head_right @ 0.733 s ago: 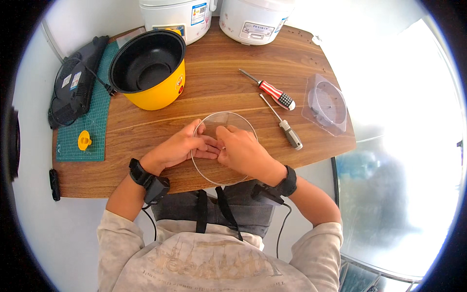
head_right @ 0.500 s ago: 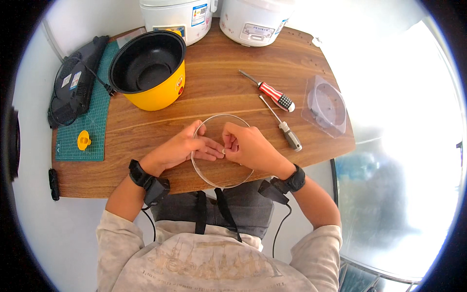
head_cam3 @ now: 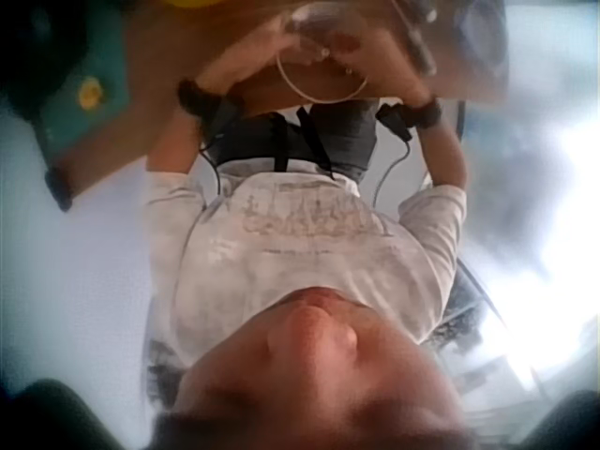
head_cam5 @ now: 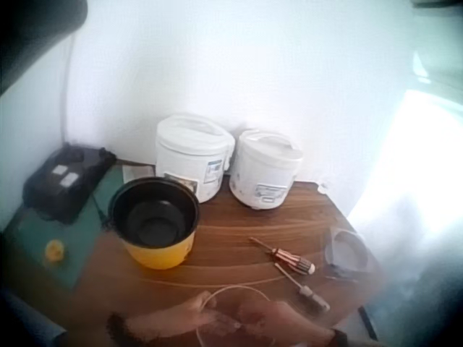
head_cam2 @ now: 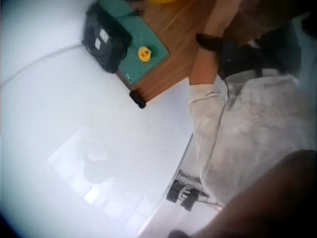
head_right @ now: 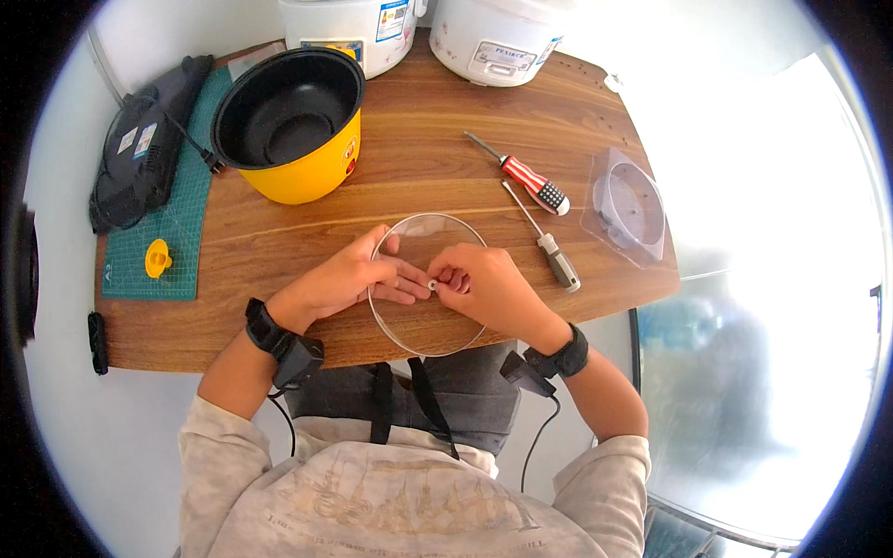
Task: The person disassembles a black electronic device and a yellow pot using a screwdriver. They remove screws from the device, place them in a container, and then remove the lid and handle from the pot.
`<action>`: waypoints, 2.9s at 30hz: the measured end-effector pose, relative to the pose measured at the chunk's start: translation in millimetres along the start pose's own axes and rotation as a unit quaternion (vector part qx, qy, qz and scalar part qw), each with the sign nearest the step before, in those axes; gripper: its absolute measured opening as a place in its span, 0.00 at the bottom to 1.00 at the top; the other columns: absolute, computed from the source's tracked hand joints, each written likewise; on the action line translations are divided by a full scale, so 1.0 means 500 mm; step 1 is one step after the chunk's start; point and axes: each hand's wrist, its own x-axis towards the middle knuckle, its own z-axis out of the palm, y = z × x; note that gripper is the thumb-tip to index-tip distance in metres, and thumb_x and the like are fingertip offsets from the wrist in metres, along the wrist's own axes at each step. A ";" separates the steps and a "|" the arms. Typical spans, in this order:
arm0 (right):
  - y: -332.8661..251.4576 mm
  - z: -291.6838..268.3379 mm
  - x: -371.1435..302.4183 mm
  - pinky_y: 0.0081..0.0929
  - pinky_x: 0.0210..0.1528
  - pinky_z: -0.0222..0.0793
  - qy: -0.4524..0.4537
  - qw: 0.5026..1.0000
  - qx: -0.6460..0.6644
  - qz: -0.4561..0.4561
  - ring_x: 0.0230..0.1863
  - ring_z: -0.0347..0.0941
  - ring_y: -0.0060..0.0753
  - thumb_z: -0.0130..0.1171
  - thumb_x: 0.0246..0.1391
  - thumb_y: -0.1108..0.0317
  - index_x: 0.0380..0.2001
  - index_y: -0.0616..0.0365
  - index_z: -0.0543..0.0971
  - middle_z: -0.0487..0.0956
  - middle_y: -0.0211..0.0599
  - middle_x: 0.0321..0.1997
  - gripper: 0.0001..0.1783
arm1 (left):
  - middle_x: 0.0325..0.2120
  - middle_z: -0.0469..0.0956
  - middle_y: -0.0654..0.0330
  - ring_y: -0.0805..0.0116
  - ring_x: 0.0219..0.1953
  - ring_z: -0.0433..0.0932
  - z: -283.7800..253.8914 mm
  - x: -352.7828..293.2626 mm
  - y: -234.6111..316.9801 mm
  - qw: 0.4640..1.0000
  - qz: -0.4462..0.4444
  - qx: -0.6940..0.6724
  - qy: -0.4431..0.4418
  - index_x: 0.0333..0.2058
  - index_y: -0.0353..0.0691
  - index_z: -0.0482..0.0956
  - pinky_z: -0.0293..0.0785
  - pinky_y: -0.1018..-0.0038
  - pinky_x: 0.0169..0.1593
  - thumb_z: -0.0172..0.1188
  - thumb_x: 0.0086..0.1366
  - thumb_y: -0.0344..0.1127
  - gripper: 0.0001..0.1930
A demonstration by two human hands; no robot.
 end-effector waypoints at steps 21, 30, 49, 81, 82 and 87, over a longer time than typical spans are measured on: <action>-0.023 0.012 -0.011 0.31 0.32 0.77 -0.028 0.920 -0.305 -0.244 0.34 0.78 0.38 0.61 0.50 0.72 0.39 0.60 0.76 0.75 0.37 0.37 0.12 | 0.48 0.77 0.38 0.52 0.47 0.83 -0.001 -0.003 -0.001 1.000 0.000 -0.017 0.010 0.62 0.36 0.52 0.83 0.66 0.47 0.47 0.70 0.28 0.25; -0.046 0.027 -0.012 0.42 0.38 0.75 -0.046 0.972 -0.209 -0.100 0.36 0.77 0.53 0.64 0.50 0.73 0.38 0.61 0.74 0.75 0.46 0.37 0.12 | 0.47 0.78 0.36 0.53 0.47 0.84 -0.002 -0.002 0.000 1.000 -0.011 0.001 -0.010 0.56 0.37 0.54 0.83 0.66 0.49 0.48 0.70 0.28 0.19; -0.033 0.050 0.000 0.44 0.34 0.71 0.021 0.989 -0.134 -0.055 0.31 0.74 0.54 0.62 0.44 0.71 0.30 0.60 0.76 0.76 0.46 0.29 0.08 | 0.44 0.79 0.39 0.56 0.47 0.84 -0.003 0.000 0.003 0.999 -0.008 0.022 -0.029 0.50 0.37 0.55 0.83 0.66 0.49 0.49 0.69 0.24 0.15; -0.021 0.018 -0.028 0.34 0.34 0.76 0.084 0.990 -0.082 -0.081 0.32 0.80 0.42 0.65 0.53 0.73 0.40 0.56 0.82 0.79 0.37 0.34 0.10 | 0.51 0.77 0.38 0.52 0.52 0.81 0.000 -0.013 0.015 0.999 0.018 -0.030 -0.037 0.62 0.37 0.58 0.79 0.66 0.54 0.50 0.71 0.31 0.23; -0.021 0.016 -0.029 0.34 0.34 0.76 0.082 0.986 -0.103 -0.099 0.33 0.80 0.43 0.65 0.53 0.73 0.40 0.56 0.82 0.79 0.37 0.34 0.09 | 0.51 0.77 0.38 0.52 0.52 0.81 0.003 -0.015 0.016 0.999 0.018 -0.029 -0.029 0.60 0.37 0.60 0.79 0.65 0.54 0.49 0.72 0.32 0.21; -0.029 0.013 -0.038 0.34 0.34 0.77 0.044 0.972 -0.170 -0.159 0.34 0.79 0.43 0.64 0.52 0.74 0.40 0.56 0.82 0.79 0.36 0.35 0.10 | 0.49 0.79 0.36 0.51 0.51 0.82 -0.010 -0.006 0.012 0.999 -0.020 -0.031 -0.032 0.53 0.39 0.63 0.80 0.64 0.53 0.45 0.75 0.37 0.13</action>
